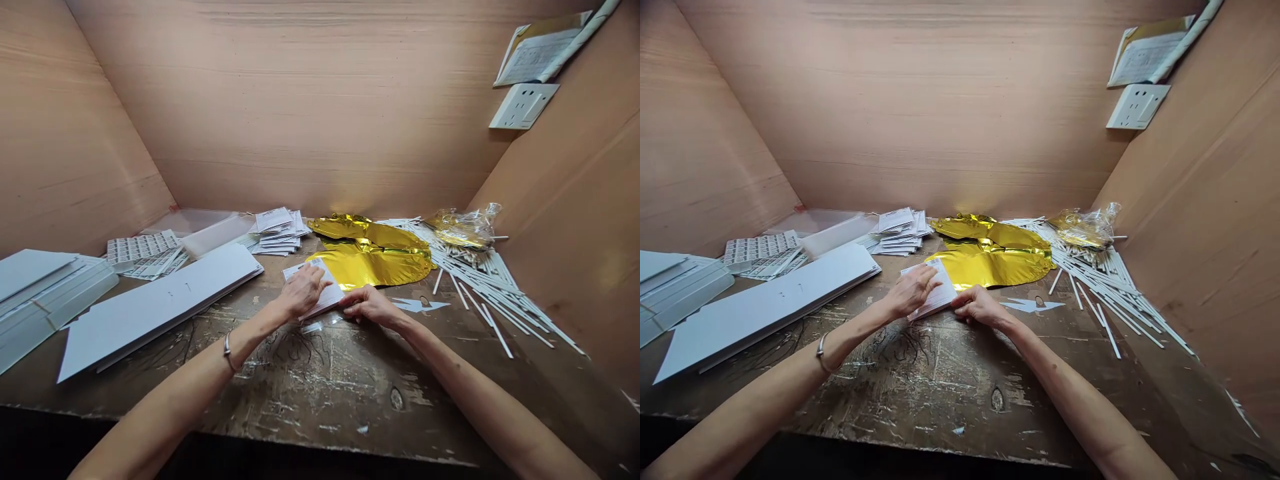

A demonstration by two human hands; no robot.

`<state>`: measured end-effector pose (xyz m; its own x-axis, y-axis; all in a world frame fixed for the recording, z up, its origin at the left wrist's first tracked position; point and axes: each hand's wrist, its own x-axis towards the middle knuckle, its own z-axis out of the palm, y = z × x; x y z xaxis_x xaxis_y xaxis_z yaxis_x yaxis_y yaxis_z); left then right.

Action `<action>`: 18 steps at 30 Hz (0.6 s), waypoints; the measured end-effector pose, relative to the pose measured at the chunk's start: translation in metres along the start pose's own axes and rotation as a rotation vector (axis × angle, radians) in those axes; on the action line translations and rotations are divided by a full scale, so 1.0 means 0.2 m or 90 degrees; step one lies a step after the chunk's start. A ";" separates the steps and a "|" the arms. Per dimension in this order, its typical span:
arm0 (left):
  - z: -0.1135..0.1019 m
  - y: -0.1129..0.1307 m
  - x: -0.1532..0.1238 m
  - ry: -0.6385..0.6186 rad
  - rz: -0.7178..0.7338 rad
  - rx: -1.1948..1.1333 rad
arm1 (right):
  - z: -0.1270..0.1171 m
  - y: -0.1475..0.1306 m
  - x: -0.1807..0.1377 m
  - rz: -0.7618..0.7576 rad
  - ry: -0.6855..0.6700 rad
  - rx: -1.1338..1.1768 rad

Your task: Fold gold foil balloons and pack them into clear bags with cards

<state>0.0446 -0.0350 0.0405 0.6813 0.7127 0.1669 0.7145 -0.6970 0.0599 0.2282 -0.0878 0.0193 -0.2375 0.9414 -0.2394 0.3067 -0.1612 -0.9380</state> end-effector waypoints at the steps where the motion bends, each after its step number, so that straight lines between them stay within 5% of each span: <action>1: 0.04 -0.02 0.02 0.019 -0.022 -0.005 | 0.01 0.01 0.01 -0.037 0.004 -0.089; 7: 0.26 -0.07 0.06 -0.076 -0.055 -0.008 | 0.02 -0.01 -0.04 -0.235 0.060 -0.614; 18: 0.30 -0.08 0.06 -0.086 -0.037 -0.006 | 0.08 0.03 -0.13 -0.162 0.182 -0.583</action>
<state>0.0511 -0.0099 -0.0166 0.6547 0.7553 0.0290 0.7520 -0.6548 0.0754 0.2206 -0.1186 0.0163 -0.2013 0.9716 0.1245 0.9000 0.2336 -0.3680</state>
